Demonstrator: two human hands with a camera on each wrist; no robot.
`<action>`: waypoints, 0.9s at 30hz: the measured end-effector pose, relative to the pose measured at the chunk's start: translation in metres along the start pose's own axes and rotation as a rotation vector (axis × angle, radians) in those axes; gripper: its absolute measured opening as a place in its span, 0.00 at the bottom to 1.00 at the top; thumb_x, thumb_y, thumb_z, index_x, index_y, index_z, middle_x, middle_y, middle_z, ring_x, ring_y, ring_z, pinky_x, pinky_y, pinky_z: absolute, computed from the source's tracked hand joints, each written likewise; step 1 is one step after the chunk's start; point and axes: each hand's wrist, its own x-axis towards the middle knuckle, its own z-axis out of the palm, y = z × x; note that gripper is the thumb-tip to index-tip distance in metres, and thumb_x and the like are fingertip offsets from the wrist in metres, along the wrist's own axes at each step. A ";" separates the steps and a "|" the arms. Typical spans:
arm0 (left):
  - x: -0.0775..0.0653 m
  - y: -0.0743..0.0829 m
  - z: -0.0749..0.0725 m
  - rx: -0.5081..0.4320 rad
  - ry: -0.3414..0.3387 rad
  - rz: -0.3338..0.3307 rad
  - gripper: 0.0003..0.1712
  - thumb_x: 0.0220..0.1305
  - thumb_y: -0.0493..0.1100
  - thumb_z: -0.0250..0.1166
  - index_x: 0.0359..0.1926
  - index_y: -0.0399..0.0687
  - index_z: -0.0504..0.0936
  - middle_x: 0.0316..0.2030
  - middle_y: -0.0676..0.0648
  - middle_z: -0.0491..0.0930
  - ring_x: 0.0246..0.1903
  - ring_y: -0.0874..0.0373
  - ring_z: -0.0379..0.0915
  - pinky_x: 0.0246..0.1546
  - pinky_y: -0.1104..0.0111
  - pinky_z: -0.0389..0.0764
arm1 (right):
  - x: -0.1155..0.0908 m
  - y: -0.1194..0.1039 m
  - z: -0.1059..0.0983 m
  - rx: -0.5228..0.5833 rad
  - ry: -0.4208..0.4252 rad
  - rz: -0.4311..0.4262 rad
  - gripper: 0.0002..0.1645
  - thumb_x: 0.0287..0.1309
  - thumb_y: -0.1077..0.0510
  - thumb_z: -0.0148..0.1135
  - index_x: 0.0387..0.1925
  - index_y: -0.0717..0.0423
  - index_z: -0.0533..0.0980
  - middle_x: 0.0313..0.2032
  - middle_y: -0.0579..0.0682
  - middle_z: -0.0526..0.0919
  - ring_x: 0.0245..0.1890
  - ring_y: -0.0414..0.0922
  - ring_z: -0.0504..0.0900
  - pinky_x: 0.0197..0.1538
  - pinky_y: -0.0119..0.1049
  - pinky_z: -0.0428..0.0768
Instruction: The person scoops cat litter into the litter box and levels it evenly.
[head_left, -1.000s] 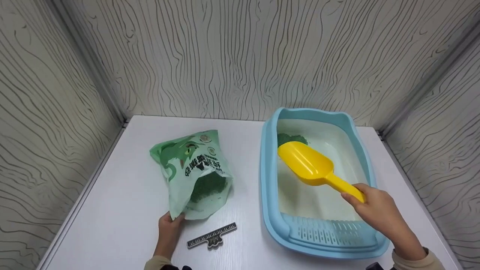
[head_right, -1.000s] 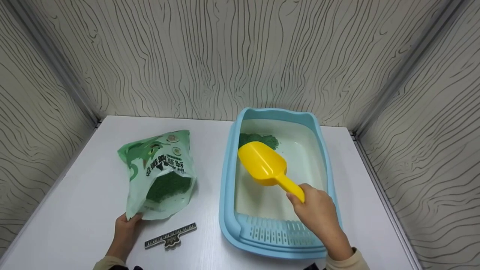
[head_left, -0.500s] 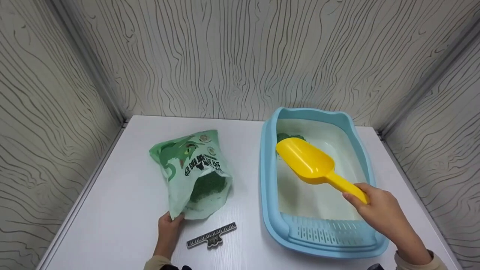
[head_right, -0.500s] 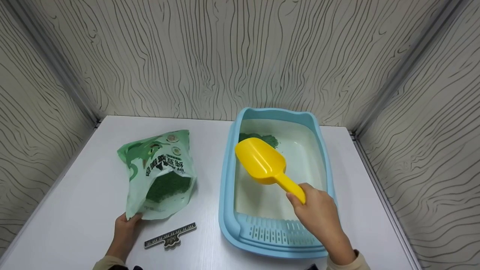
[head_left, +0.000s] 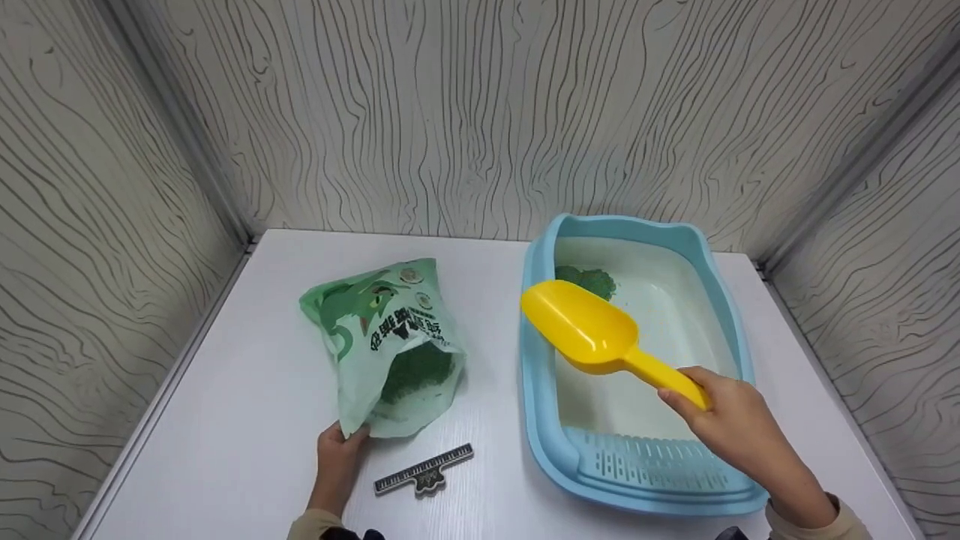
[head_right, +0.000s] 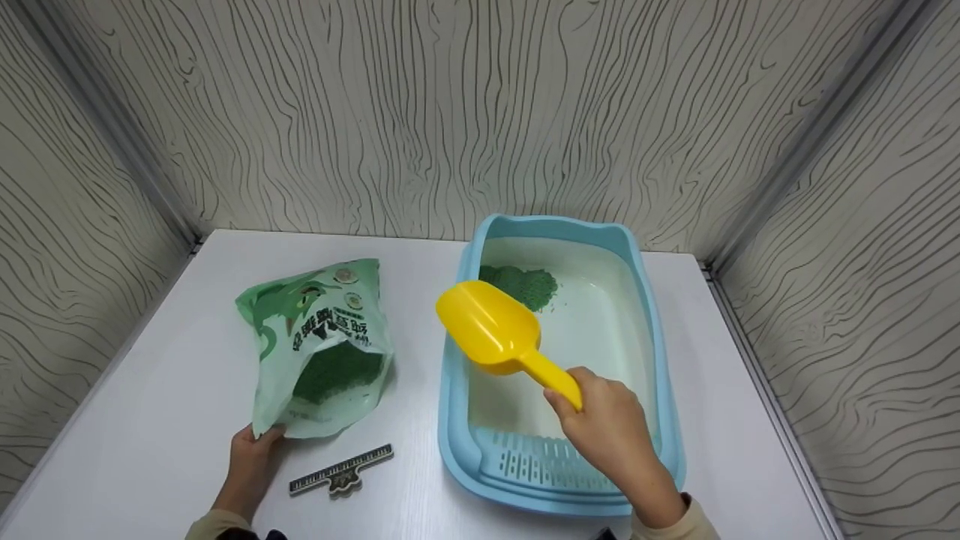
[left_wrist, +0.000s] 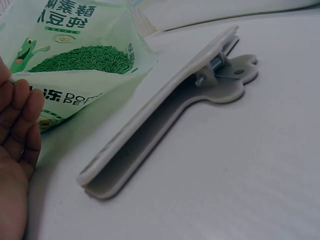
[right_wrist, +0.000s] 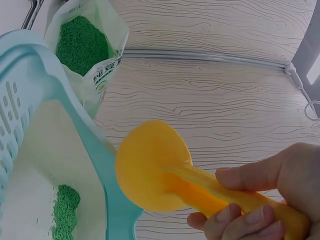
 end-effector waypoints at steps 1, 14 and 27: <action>0.000 0.000 0.000 0.005 0.001 0.005 0.18 0.59 0.34 0.62 0.49 0.27 0.79 0.34 0.60 0.85 0.33 0.76 0.72 0.41 0.82 0.74 | 0.000 -0.002 0.001 0.005 0.000 -0.004 0.22 0.58 0.52 0.65 0.47 0.65 0.78 0.22 0.48 0.75 0.21 0.39 0.66 0.24 0.28 0.66; 0.001 -0.004 0.000 0.055 0.000 0.016 0.19 0.61 0.37 0.62 0.52 0.31 0.78 0.46 0.47 0.86 0.38 0.82 0.73 0.45 0.85 0.73 | 0.001 -0.023 0.016 0.079 -0.044 -0.026 0.19 0.58 0.54 0.65 0.47 0.63 0.79 0.22 0.48 0.76 0.19 0.38 0.66 0.24 0.27 0.66; 0.000 -0.002 0.001 0.060 0.002 0.018 0.19 0.61 0.36 0.62 0.52 0.32 0.78 0.46 0.45 0.85 0.37 0.79 0.73 0.45 0.84 0.73 | 0.000 -0.034 0.026 0.117 -0.092 -0.013 0.18 0.57 0.54 0.65 0.47 0.61 0.79 0.22 0.47 0.77 0.18 0.37 0.67 0.24 0.27 0.67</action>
